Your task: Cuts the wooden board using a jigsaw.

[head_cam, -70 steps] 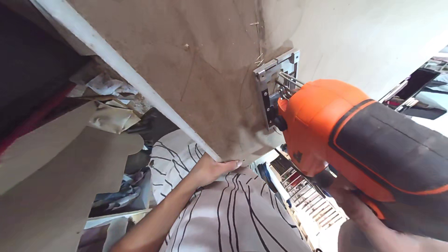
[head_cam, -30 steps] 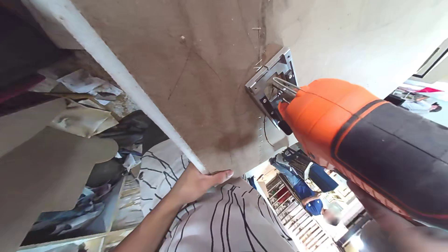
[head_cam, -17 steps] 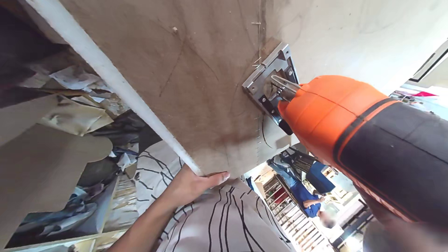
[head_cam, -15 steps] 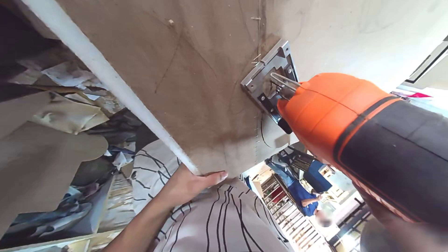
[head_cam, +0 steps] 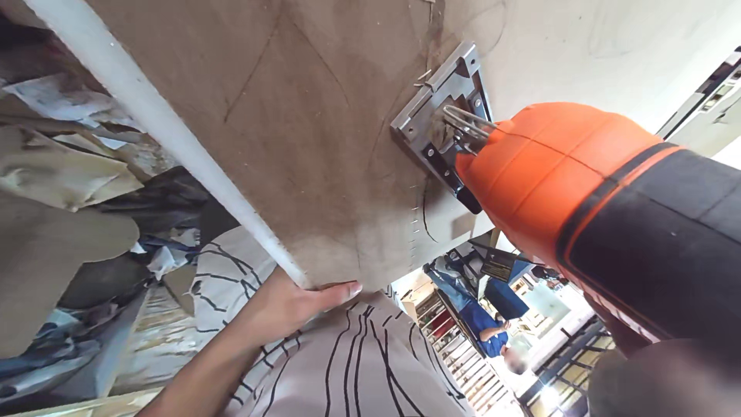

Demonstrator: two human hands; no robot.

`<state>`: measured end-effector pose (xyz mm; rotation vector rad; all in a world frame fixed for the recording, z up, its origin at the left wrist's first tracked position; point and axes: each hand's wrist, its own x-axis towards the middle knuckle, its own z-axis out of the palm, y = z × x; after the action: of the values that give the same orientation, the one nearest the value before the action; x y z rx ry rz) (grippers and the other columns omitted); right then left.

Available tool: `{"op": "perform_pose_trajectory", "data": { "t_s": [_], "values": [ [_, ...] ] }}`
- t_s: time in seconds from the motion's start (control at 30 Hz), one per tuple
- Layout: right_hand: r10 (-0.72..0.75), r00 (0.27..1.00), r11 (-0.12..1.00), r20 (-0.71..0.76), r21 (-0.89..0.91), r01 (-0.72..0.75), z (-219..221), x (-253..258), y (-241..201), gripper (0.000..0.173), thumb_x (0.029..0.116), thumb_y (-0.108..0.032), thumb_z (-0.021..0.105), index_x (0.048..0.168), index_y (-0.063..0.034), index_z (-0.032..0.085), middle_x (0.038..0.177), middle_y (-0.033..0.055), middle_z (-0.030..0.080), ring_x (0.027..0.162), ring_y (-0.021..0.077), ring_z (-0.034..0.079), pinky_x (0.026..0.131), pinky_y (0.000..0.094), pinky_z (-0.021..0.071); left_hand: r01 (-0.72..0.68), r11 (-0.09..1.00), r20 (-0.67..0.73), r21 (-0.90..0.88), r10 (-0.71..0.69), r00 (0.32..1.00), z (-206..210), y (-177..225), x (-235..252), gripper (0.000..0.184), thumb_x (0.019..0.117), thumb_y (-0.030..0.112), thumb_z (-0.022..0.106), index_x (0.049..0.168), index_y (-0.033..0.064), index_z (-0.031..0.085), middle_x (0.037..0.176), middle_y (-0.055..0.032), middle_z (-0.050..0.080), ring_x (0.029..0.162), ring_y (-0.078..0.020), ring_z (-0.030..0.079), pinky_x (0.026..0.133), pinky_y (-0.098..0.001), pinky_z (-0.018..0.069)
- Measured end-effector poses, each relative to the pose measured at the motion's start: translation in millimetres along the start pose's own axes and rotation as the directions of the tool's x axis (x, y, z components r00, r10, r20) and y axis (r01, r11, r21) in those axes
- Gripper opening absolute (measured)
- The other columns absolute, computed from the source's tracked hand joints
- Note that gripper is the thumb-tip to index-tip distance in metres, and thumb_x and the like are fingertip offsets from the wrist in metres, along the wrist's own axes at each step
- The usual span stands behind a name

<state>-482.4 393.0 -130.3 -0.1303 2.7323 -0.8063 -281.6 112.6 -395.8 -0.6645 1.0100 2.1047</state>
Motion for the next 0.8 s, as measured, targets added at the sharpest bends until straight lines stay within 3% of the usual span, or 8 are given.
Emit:
{"op": "perform_pose_trajectory", "data": {
  "t_s": [0.1,0.17,0.3,0.4,0.47,0.57,0.73,0.8],
  "values": [
    [0.045,0.998,0.999,0.036,0.003,-0.045,-3,2,4,0.026,0.0808,-0.001,0.082,0.102,0.0053,0.068,0.093,0.0155,0.074,0.085,0.0263,0.074,0.077,0.0458,0.0642,-0.047,0.998,-0.015,-0.04,0.047,0.999,2,-5,0,0.053,0.0766,0.02,0.09,0.123,0.0122,0.066,0.111,-0.0034,0.076,0.102,-0.0179,0.074,0.092,-0.0348,0.0633],
    [0.113,0.98,0.994,0.166,-0.024,-0.111,-10,9,3,0.018,0.0868,-0.008,0.078,0.1,0.0008,0.07,0.089,0.0099,0.074,0.081,0.0199,0.072,0.075,0.0404,0.0624,-0.07,0.996,-0.053,-0.048,0.068,0.996,5,-8,-1,0.055,0.0757,0.021,0.091,0.124,0.0124,0.066,0.111,-0.0027,0.076,0.102,-0.0174,0.074,0.092,-0.0344,0.0632],
    [0.157,0.911,0.987,0.381,-0.082,-0.136,-22,28,2,0.015,0.0926,-0.013,0.068,0.1,0.0003,0.067,0.085,0.0081,0.07,0.076,0.0172,0.068,0.073,0.0377,0.0595,-0.079,0.997,-0.113,-0.026,0.075,0.991,9,-12,1,0.061,0.073,0.024,0.092,0.125,0.0129,0.064,0.11,-0.0015,0.076,0.102,-0.0165,0.074,0.09,-0.0336,0.0638],
    [0.099,0.932,0.995,0.35,-0.027,-0.095,-15,29,6,0.019,0.0916,-0.013,0.072,0.106,-0.0011,0.068,0.088,0.0072,0.073,0.076,0.0166,0.07,0.073,0.0372,0.061,-0.091,0.994,-0.115,-0.065,0.083,0.99,11,-13,2,0.059,0.0729,0.023,0.092,0.124,0.0131,0.064,0.11,-0.0015,0.076,0.101,-0.0166,0.074,0.09,-0.0345,0.0637],
    [0.001,0.968,0.999,0.251,0.035,-0.01,-7,27,6,0.023,0.0873,-0.007,0.077,0.105,0.0027,0.065,0.087,0.0139,0.073,0.074,0.0251,0.072,0.069,0.0455,0.0627,-0.104,0.991,-0.101,-0.088,0.095,0.99,11,-12,2,0.058,0.0736,0.021,0.092,0.124,0.0132,0.065,0.11,-0.0022,0.076,0.101,-0.0173,0.074,0.09,-0.0353,0.0638],
    [-0.096,0.972,0.995,0.216,0.04,0.09,-3,29,3,0.031,0.084,-0.006,0.078,0.109,0.002,0.063,0.088,0.0159,0.072,0.076,0.0288,0.072,0.067,0.0486,0.062,-0.1,0.994,-0.093,-0.053,0.094,0.991,10,-11,3,0.056,0.0736,0.026,0.092,0.122,0.016,0.066,0.109,0.0003,0.076,0.1,-0.0144,0.074,0.089,-0.033,0.0636],
    [-0.017,0.964,1.0,0.267,0.001,0.017,-9,31,-1,0.02,0.0873,-0.007,0.073,0.103,0.0001,0.064,0.079,0.0117,0.069,0.068,0.0238,0.068,0.062,0.0443,0.0587,-0.153,0.986,-0.127,-0.072,0.143,0.982,13,-20,2,0.06,0.0733,0.025,0.092,0.126,0.0158,0.064,0.112,-0.0002,0.075,0.103,-0.0158,0.073,0.091,-0.0339,0.0631],
    [-0.003,0.959,1.0,0.284,-0.001,0.003,-11,34,-2,0.021,0.087,-0.006,0.075,0.104,-0.0012,0.064,0.081,0.0113,0.07,0.069,0.0233,0.069,0.062,0.044,0.0599,-0.195,0.977,-0.164,-0.083,0.179,0.97,16,-23,2,0.063,0.0736,0.026,0.092,0.128,0.0162,0.062,0.114,0.0007,0.075,0.104,-0.0153,0.073,0.092,-0.0332,0.0629]
  ]
}}
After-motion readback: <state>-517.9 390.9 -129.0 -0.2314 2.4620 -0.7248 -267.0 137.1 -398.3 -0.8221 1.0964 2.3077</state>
